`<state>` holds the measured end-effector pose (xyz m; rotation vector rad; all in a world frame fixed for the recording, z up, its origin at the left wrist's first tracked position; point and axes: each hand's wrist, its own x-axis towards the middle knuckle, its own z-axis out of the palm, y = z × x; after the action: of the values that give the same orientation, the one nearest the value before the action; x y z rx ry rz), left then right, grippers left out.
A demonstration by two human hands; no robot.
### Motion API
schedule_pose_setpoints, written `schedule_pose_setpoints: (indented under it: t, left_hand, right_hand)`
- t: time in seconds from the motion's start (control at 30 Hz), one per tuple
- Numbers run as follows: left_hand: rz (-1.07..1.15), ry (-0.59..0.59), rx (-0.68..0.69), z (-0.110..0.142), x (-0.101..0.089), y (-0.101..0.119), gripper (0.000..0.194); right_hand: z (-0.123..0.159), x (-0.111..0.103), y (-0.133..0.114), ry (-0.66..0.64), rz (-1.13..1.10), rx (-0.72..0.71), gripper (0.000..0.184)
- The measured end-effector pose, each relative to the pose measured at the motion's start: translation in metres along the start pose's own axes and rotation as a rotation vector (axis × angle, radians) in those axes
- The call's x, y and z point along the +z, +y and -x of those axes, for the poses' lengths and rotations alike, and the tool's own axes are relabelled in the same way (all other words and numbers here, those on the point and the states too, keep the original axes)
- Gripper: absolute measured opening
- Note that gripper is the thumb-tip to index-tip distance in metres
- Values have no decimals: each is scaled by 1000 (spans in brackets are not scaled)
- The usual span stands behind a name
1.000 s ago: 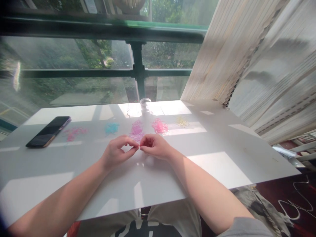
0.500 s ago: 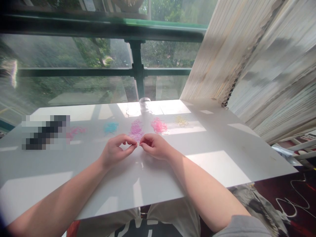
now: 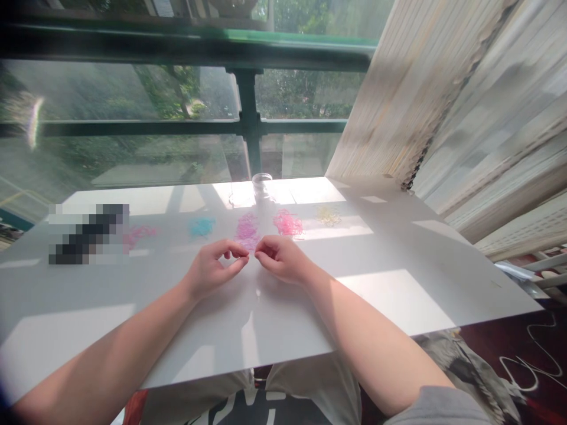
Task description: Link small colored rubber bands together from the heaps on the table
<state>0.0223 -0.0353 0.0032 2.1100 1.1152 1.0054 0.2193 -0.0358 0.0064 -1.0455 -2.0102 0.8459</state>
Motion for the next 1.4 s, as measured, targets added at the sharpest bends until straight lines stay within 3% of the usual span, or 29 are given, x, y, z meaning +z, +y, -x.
schedule_pose_setpoints:
  t: [0.13, 0.23, 0.7, 1.03, 1.17, 1.27, 1.4]
  left_hand:
    - [31, -100, -31, 1, 0, 0, 19]
    - [39, -128, -48, 1, 1, 1, 15]
    - [33, -115, -32, 0, 0, 2, 13]
    - [-19, -122, -43, -1, -6, 3, 15]
    - [-54, -127, -67, -2, -10, 1, 18]
    - [-76, -146, -57, -3, -11, 0, 21]
    - [-77, -180, -17, -4, -12, 1, 22]
  right_hand:
    - [1, 1, 0, -14, -1, 4, 9]
    - [2, 2, 1, -33, 0, 20, 9]
    - [1, 1, 1, -68, -50, -23, 9]
    - [-3, -2, 8, 27, -11, -9, 8]
    - [-8, -19, 18, 237, 82, 53, 9]
    - [-9, -44, 30, 407, 278, 151, 12]
    - [-1, -89, 48, 465, 546, 303, 14]
